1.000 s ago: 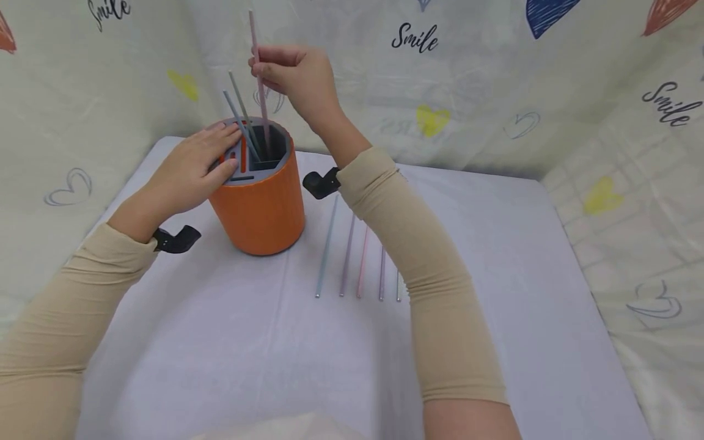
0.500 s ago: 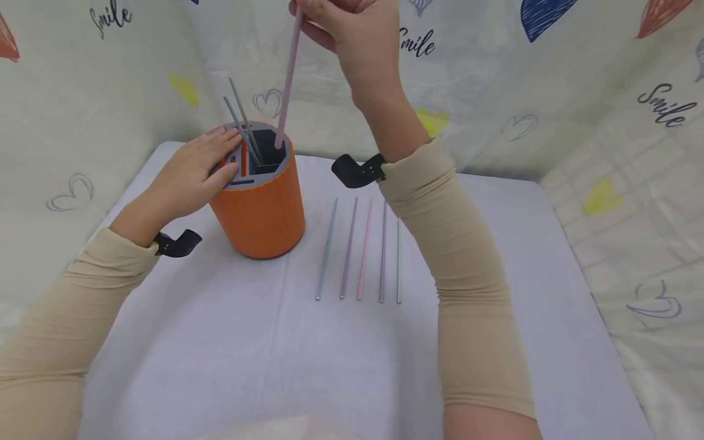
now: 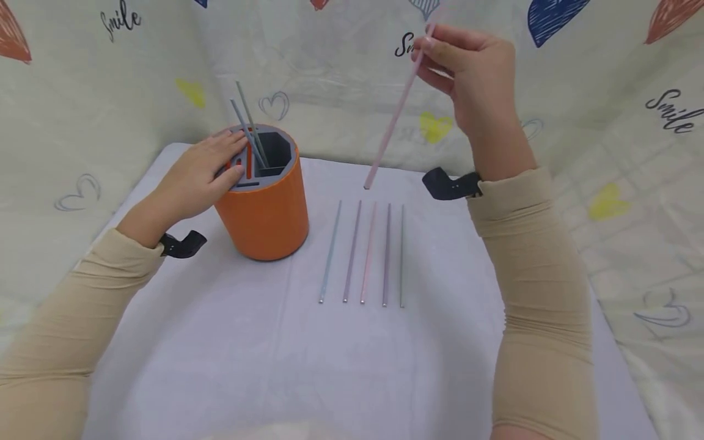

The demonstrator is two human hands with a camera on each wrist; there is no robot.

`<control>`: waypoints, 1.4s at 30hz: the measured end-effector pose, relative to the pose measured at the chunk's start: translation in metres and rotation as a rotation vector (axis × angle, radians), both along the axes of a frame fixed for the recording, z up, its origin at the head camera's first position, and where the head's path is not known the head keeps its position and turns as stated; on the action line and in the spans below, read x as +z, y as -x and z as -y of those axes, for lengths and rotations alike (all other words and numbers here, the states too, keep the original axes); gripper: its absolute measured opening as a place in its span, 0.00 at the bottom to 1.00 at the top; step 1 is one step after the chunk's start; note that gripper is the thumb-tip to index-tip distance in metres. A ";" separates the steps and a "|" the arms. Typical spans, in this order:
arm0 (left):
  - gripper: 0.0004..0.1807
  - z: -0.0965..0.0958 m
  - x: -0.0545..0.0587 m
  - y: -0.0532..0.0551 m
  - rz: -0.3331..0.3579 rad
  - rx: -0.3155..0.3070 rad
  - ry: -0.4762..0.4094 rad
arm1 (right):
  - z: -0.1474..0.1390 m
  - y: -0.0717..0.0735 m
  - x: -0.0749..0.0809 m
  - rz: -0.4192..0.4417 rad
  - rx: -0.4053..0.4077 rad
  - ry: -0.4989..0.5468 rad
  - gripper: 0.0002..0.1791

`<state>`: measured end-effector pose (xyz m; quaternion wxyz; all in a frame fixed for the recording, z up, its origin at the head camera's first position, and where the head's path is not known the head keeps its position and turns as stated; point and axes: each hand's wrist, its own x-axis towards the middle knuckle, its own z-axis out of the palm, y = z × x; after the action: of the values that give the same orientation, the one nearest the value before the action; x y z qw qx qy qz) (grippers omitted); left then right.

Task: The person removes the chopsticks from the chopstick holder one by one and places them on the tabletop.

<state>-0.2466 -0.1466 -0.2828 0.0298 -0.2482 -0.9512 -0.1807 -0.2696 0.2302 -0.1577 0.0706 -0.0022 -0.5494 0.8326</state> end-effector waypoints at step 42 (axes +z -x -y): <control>0.33 -0.001 0.005 -0.001 -0.003 0.010 0.010 | -0.101 -0.002 -0.211 0.721 0.275 -0.365 0.11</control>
<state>-0.2452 -0.1455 -0.2773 0.0309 -0.2438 -0.9533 -0.1753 -0.2681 0.3314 -0.3686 -0.2383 -0.2073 -0.6725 0.6694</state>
